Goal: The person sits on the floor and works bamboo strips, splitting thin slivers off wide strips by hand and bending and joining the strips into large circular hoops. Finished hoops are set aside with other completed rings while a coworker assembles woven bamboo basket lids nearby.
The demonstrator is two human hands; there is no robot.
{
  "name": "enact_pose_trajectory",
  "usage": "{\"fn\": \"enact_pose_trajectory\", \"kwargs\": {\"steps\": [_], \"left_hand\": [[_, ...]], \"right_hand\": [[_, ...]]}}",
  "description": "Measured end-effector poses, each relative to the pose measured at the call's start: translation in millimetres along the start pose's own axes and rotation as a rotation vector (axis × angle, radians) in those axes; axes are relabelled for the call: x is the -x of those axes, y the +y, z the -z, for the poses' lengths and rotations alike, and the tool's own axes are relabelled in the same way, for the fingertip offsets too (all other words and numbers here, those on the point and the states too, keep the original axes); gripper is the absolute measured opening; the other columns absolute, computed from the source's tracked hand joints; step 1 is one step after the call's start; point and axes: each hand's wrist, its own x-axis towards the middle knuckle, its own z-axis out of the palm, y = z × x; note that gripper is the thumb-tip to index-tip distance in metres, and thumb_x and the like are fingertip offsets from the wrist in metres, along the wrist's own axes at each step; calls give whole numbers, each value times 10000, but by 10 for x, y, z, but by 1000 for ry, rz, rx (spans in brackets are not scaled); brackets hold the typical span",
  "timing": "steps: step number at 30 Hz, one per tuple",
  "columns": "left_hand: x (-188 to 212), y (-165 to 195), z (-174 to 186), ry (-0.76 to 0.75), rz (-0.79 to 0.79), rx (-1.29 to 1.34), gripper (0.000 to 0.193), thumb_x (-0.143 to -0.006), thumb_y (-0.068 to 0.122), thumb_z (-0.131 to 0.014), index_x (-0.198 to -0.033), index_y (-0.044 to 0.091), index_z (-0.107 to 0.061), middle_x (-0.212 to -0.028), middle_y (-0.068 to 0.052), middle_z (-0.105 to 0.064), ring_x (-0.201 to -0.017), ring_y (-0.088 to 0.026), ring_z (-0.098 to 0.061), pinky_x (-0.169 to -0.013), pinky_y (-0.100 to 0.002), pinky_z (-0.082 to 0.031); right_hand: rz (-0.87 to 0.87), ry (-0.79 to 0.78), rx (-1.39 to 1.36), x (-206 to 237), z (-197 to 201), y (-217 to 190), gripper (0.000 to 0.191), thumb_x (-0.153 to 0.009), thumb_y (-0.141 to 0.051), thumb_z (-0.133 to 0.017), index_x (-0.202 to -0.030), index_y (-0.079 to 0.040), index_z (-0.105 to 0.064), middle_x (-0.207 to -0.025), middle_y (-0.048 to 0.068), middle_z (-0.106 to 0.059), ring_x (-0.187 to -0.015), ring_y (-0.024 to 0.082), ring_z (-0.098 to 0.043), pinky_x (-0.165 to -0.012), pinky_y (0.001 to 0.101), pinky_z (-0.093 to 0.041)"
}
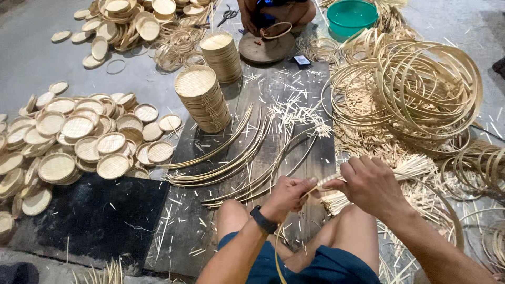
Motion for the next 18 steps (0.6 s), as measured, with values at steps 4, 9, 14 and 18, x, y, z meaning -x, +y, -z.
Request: {"fn": "enact_pose_trajectory", "kwargs": {"steps": [4,9,14,18], "left_hand": [[12,5,-20,62,4,121,431,-1023,342,-656,-716,40,-639,-510,22,-487,-375,-88,-370,-375,-277,-236],[61,9,20,83,-69,150,455,-1044,338,-649,-689,54,-623,-474,45,-436,-358,-56,-334,-356,-249,-207],[186,-8,118,110,11,224,410,-1067,315,-558,-710,120,-604,-512,58,-468,-379,-48,-344,-361,-228,-248],[342,92,546,208,-82,539,345,-1050,217,-492,-708,181,-521,-539,81,-447,-402,-48,-376,-335,-211,-291]], "right_hand": [[-128,-121,35,-27,-20,-156,610,-824,-669,-586,-624,-93,-566,-518,33,-535,-432,165,-542,-387,335,-437],[-254,-187,-15,-52,-194,-239,577,-863,-658,-600,-656,-119,-599,-518,17,-548,-439,162,-561,-420,345,-449],[-239,-133,-98,9,-238,144,487,-788,-583,-631,-878,-121,-758,-791,52,-711,-611,168,-649,-525,319,-528],[-1009,-164,-425,345,111,715,512,-1076,-527,-458,-1214,-89,-685,-1063,106,-750,-852,212,-723,-702,372,-581]]}}
